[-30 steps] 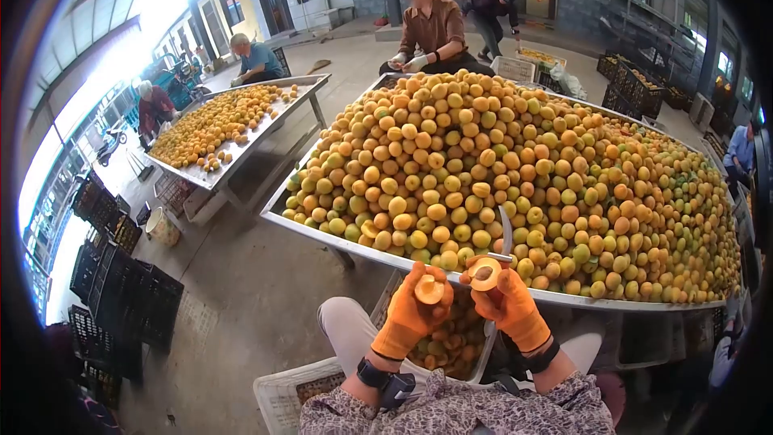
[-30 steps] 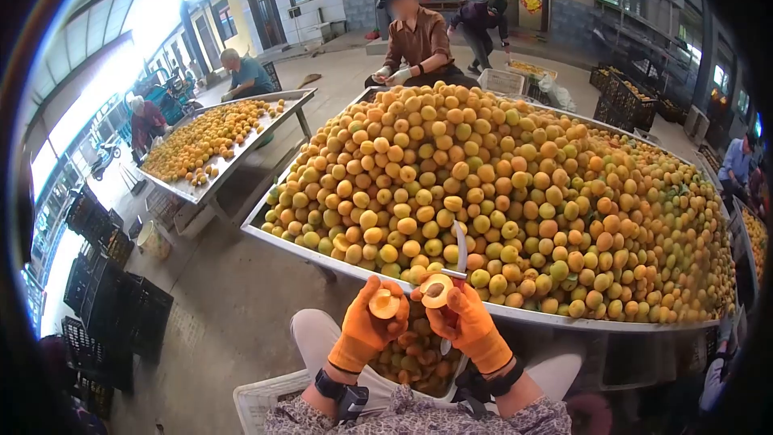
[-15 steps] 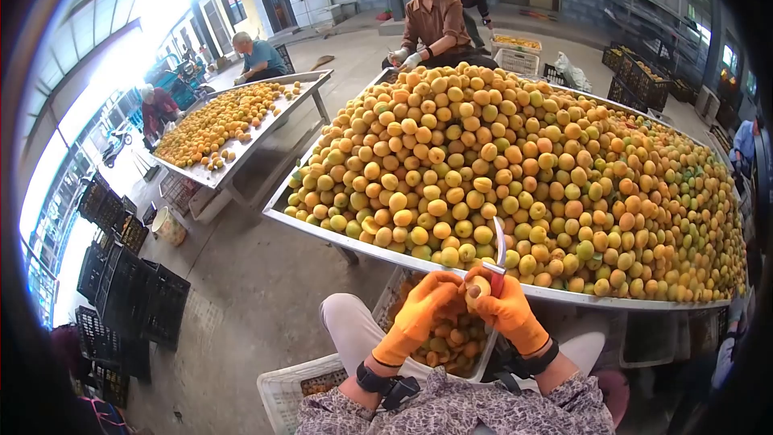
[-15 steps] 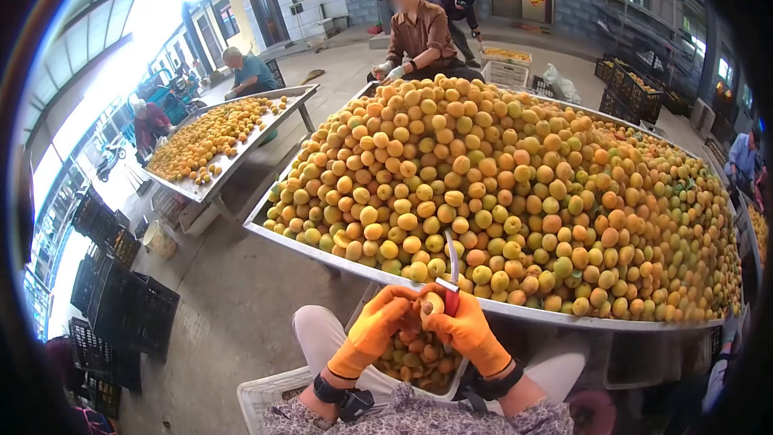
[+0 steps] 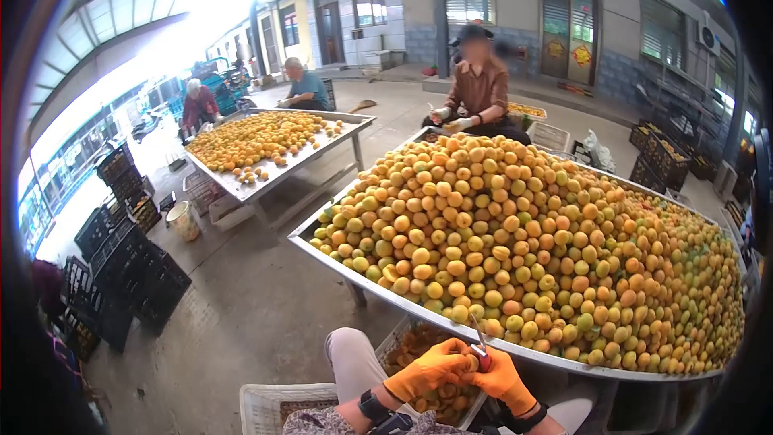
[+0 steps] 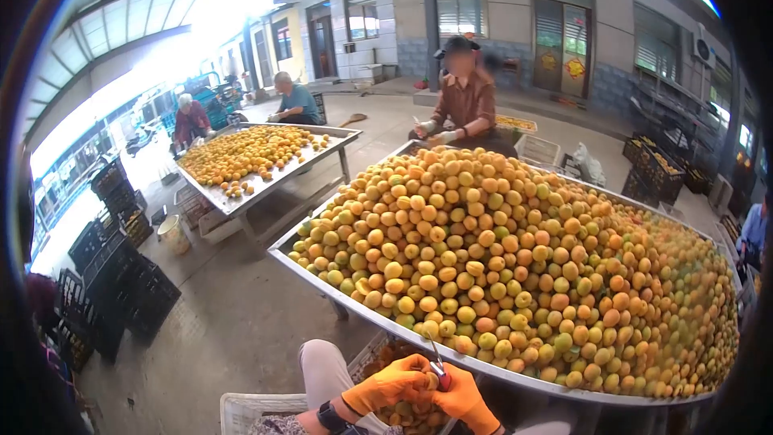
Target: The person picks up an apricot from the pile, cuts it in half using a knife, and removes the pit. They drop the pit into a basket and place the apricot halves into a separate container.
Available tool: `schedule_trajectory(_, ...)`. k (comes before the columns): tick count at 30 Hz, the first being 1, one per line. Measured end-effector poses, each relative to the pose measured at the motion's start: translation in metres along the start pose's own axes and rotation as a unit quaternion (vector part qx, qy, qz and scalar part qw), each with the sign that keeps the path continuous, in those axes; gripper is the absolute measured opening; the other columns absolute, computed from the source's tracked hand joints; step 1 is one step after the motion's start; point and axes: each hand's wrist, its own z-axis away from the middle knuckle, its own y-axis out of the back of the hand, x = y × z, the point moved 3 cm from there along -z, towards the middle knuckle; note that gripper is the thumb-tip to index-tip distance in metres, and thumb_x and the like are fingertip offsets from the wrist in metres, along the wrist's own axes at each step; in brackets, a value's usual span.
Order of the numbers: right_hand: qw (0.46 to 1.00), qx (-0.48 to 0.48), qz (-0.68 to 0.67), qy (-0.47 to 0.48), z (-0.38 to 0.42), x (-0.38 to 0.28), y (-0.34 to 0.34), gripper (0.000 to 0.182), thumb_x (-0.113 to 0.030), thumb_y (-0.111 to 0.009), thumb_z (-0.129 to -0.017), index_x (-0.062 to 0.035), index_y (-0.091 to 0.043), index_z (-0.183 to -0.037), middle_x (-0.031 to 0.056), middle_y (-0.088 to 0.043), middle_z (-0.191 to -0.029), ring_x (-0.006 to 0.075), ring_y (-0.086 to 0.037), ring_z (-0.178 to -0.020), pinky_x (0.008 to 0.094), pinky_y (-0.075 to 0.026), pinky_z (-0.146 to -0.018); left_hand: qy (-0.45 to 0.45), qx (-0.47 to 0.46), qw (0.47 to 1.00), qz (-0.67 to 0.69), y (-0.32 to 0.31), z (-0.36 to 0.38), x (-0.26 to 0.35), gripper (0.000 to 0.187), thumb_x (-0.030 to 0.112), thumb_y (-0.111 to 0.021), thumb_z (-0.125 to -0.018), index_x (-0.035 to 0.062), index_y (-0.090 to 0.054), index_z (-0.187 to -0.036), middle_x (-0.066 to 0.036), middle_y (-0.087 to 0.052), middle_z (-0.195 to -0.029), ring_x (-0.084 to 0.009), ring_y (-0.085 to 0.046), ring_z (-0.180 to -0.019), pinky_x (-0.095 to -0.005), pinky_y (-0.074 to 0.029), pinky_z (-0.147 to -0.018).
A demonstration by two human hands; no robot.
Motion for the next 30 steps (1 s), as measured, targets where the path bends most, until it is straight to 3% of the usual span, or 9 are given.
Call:
schedule_trajectory(2,0.998,-0.011,0.045,0.034,-0.001,0.007,0.000,0.038,0.003,-0.075,-0.072,-0.0008,-0.062,-0.106,0.0001,-0.062,-0.093,0.0079,-0.059,-0.080,0.0222,-0.051,-0.068,-0.013,0.028,0.999,-0.020,0.001,-0.002,-0.009,0.020,0.013,-0.059,-0.085,0.0077,-0.049,-0.101,0.000,-0.050,-0.084,-0.0078,-0.054,-0.070,-0.0229,-0.047,-0.058)
schedule_trajectory(5,1.000,-0.008,-0.024,0.007,0.001,0.002,-0.008,0.044,0.005,-0.075,-0.071,0.0022,-0.058,-0.111,0.0039,-0.064,-0.099,0.0121,-0.062,-0.091,0.0269,-0.053,-0.080,-0.037,0.031,0.997,-0.065,-0.001,0.003,-0.007,0.017,0.011,-0.056,-0.081,0.0071,-0.050,-0.097,0.001,-0.050,-0.082,-0.0065,-0.050,-0.067,-0.0190,-0.042,-0.056)
schedule_trajectory(9,0.999,0.021,-0.038,-0.005,-0.001,0.007,-0.009,0.041,0.004,-0.073,-0.073,0.0005,-0.059,-0.111,0.0030,-0.065,-0.094,0.0090,-0.060,-0.075,0.0225,-0.050,-0.065,-0.061,0.038,0.995,-0.075,0.025,-0.017,-0.034,0.017,0.010,-0.057,-0.084,0.0069,-0.052,-0.100,0.001,-0.051,-0.078,-0.0063,-0.049,-0.067,-0.0198,-0.041,-0.057)
schedule_trajectory(11,0.997,0.049,-0.031,-0.052,0.006,-0.021,-0.017,0.039,-0.002,-0.074,-0.074,-0.0001,-0.060,-0.110,0.0021,-0.065,-0.083,0.0057,-0.054,-0.059,0.0188,-0.042,-0.049,-0.055,0.006,0.997,0.058,0.030,-0.016,-0.035,0.017,0.009,-0.059,-0.087,0.0080,-0.053,-0.103,0.001,-0.054,-0.083,-0.0061,-0.050,-0.072,-0.0203,-0.043,-0.061)
schedule_trajectory(15,0.989,0.093,-0.096,-0.065,0.004,0.001,-0.011,0.037,-0.006,-0.072,-0.075,0.0024,-0.061,-0.109,0.0027,-0.060,-0.070,0.0079,-0.048,-0.044,0.0198,-0.036,-0.040,-0.113,0.057,0.991,-0.050,0.024,-0.011,-0.037,0.026,0.024,-0.066,-0.092,0.0069,-0.056,-0.109,-0.002,-0.060,-0.097,-0.0092,-0.056,-0.088,-0.0245,-0.047,-0.076)
schedule_trajectory(16,0.989,0.086,-0.098,-0.064,0.004,0.005,-0.011,0.037,-0.006,-0.072,-0.075,0.0024,-0.061,-0.109,0.0027,-0.060,-0.070,0.0079,-0.048,-0.044,0.0198,-0.036,-0.040,-0.154,0.068,0.985,-0.039,0.028,-0.018,-0.044,0.030,0.029,-0.070,-0.089,0.0060,-0.057,-0.104,0.000,-0.060,-0.084,-0.0070,-0.056,-0.072,-0.0210,-0.046,-0.057)
schedule_trajectory(23,0.995,0.103,0.000,-0.008,0.005,0.016,-0.014,0.031,-0.010,-0.069,-0.089,-0.0043,-0.063,-0.118,-0.0062,-0.056,-0.074,0.0011,-0.043,-0.052,0.0166,-0.034,-0.046,-0.154,0.162,0.964,-0.148,0.046,-0.023,-0.055,0.020,0.023,-0.070,-0.089,0.0037,-0.066,-0.093,0.000,-0.063,-0.079,-0.0048,-0.051,-0.062,-0.0207,-0.040,-0.054)
schedule_trajectory(28,0.994,0.104,0.015,0.017,0.000,0.032,-0.009,0.031,-0.009,-0.069,-0.088,-0.0034,-0.062,-0.119,-0.0066,-0.055,-0.074,0.0027,-0.047,-0.054,0.0176,-0.036,-0.047,-0.123,0.195,0.961,-0.155,0.048,-0.020,-0.057,0.019,0.022,-0.069,-0.090,0.0034,-0.066,-0.090,0.001,-0.062,-0.077,-0.0055,-0.051,-0.066,-0.0218,-0.042,-0.058)
schedule_trajectory(30,0.988,0.113,0.055,0.088,-0.001,0.024,-0.011,0.028,-0.010,-0.068,-0.089,-0.0032,-0.063,-0.116,-0.0058,-0.056,-0.075,0.0031,-0.048,-0.054,0.0174,-0.037,-0.047,-0.194,0.180,0.953,-0.150,0.049,-0.024,-0.061,0.019,0.022,-0.068,-0.090,0.0036,-0.065,-0.091,0.002,-0.061,-0.078,-0.0055,-0.051,-0.069,-0.0220,-0.042,-0.063)
